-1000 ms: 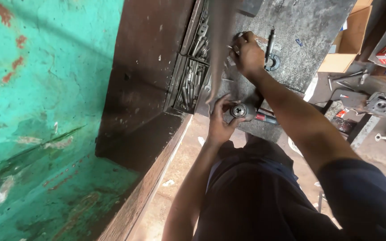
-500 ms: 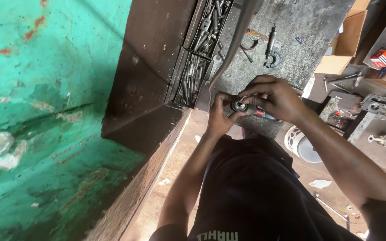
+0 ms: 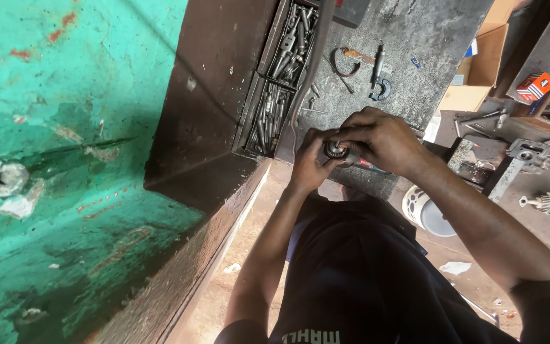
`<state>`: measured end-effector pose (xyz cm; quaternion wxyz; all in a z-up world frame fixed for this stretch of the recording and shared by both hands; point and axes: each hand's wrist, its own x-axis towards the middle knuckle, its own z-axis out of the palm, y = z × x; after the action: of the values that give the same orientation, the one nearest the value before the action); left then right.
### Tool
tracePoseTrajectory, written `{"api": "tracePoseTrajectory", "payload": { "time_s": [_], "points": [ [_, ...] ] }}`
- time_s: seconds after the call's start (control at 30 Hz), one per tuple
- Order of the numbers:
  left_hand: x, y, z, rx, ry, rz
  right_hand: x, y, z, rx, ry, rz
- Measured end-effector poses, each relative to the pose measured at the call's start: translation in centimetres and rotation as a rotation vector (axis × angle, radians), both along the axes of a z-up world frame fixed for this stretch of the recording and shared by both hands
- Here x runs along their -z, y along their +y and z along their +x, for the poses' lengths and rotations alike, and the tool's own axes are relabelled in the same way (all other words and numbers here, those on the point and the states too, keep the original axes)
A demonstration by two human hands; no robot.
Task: Inspecting and cleaning engine components, then using a drill and micrometer to work on a small mechanical part.
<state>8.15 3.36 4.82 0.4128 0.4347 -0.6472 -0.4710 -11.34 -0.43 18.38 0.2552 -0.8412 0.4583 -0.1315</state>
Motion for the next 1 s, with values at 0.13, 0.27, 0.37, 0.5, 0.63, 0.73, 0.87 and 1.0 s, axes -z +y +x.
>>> {"api": "tracePoseTrajectory", "payload": {
  "time_s": [0.13, 0.27, 0.37, 0.5, 0.63, 0.73, 0.87, 1.0],
  "points": [
    [-2.8, -0.8, -0.2, 0.056, 0.02, -0.123, -0.1, 0.3, 0.1, -0.029, 0.113, -0.07],
    [-1.5, -0.6, -1.1, 0.153, 0.175, -0.046, 0.2, 0.9, 0.1, -0.09, 0.211, -0.198],
    [-0.7, -0.6, -1.8, 0.177, 0.179, 0.039, 0.4, 1.1, 0.1, -0.078, 0.206, -0.184],
    [-2.5, -1.0, -1.8, 0.161, 0.206, 0.034, -0.3, 1.1, 0.0, -0.058, 0.234, -0.17],
    [-1.4, -0.6, -1.7, 0.146, 0.198, -0.003, 0.6, 1.3, -0.2, -0.035, 0.172, -0.175],
    [-2.1, -0.7, -2.2, 0.027, 0.064, -0.053, 0.6, 1.3, 0.1, -0.038, 0.169, -0.193],
    [-2.7, -0.2, -2.7, -0.088, -0.057, -0.127, 0.1, 1.4, 0.0, -0.061, 0.202, -0.164],
    [-1.4, 0.5, -3.1, -0.005, 0.165, -0.042, 0.2, 1.9, -0.5, -0.021, 0.053, -0.045]
  ]
}}
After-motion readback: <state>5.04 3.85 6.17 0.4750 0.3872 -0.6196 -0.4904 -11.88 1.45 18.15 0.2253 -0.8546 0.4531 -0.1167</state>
